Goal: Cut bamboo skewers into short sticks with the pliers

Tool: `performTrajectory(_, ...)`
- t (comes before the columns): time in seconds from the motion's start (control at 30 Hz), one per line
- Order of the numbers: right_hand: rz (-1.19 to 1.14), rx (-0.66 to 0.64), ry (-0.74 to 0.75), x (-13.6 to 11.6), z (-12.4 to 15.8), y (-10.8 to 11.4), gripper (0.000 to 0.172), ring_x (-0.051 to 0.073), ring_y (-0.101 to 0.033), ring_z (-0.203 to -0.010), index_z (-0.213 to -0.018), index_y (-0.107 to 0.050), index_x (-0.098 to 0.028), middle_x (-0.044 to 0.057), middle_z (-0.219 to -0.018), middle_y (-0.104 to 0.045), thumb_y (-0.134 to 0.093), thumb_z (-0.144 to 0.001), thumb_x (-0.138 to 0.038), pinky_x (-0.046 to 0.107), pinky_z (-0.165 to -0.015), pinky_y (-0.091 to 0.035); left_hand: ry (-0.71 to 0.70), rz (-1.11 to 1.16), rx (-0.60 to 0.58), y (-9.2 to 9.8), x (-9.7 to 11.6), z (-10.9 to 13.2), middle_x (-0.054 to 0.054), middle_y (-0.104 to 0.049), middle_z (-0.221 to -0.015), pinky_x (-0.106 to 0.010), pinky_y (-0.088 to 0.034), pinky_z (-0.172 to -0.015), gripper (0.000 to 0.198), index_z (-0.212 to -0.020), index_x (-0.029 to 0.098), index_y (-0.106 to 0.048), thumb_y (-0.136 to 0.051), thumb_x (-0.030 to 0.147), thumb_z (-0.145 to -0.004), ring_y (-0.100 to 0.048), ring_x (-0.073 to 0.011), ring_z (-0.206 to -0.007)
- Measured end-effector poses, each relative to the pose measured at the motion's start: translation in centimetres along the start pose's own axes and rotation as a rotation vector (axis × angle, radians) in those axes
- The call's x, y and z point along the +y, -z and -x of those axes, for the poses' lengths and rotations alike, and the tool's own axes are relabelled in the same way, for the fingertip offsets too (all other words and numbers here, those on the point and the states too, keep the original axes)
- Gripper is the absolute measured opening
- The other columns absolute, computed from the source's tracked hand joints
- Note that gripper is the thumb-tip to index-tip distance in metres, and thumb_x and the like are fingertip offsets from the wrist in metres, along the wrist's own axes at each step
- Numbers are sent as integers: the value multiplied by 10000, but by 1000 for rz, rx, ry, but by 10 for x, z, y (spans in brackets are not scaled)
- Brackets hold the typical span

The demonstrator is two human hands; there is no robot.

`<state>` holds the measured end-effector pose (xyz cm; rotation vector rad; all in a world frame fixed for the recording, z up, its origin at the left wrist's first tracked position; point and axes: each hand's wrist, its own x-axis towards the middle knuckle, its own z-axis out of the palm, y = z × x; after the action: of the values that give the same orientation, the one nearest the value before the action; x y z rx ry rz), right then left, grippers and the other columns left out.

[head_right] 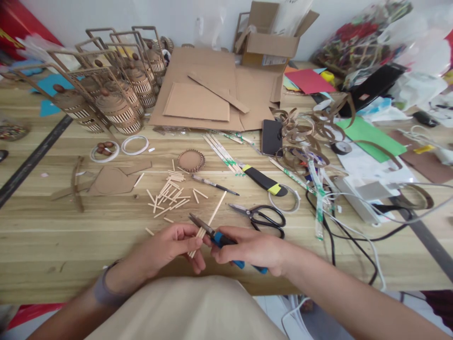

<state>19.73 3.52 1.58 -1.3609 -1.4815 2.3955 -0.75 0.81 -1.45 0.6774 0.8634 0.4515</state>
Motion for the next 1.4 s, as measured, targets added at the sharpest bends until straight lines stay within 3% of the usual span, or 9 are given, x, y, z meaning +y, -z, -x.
performTrajectory(0.57, 85, -30, 35, 5, -5, 1, 256, 163, -472, -805, -886, -543, -184, -11, -829, -537, -612, -659, -282, 298, -749, -371, -33, -35, -25, -1, 1, -1, -25, -684, -662, -276, -498, -619, 431, -778, 137, -646, -743, 552, -713, -633, -140, -578)
performTrajectory(0.83, 340, 83, 130, 14, -10, -2, 198, 159, -462, -712, -833, -555, -199, -23, -741, -526, -539, -635, -208, 272, -651, -358, -53, -119, 4, 1, -2, 3, -24, -675, -632, -273, -488, -637, 428, -818, 130, -681, -681, 556, -775, -620, -134, -573)
performTrajectory(1.03, 437, 145, 202, 16, -13, -4, 118, 186, -515, -774, -807, -561, -200, 8, -799, -603, -513, -700, -203, 302, -726, -393, -78, -178, 16, 4, -7, 1, -21, -667, -627, -285, -478, -659, 447, -861, 134, -672, -647, 575, -795, -625, -144, -586)
performTrajectory(1.13, 377, 152, 151, 16, -15, -3, 132, 189, -518, -794, -823, -565, -200, 8, -803, -585, -540, -697, -230, 304, -731, -394, -83, -193, 35, 4, -6, 0, -12, -658, -631, -288, -478, -658, 466, -863, 142, -636, -643, 601, -787, -620, -145, -592)
performTrajectory(1.3, 89, 25, 72, 12, -12, -1, 274, 184, -541, -826, -934, -583, -199, 3, -844, -594, -594, -671, -276, 310, -759, -413, -88, -207, 34, 1, 0, 3, -1, -646, -655, -282, -481, -648, 505, -843, 150, -596, -609, 652, -790, -599, -129, -588)
performTrajectory(1.4, -27, 16, 30, 8, -8, -3, 278, 186, -550, -842, -913, -580, -204, 13, -865, -610, -613, -648, -281, 315, -761, -415, -88, -194, 23, -1, 3, 5, 0, -644, -661, -276, -481, -635, 525, -822, 150, -586, -592, 674, -791, -586, -120, -578)
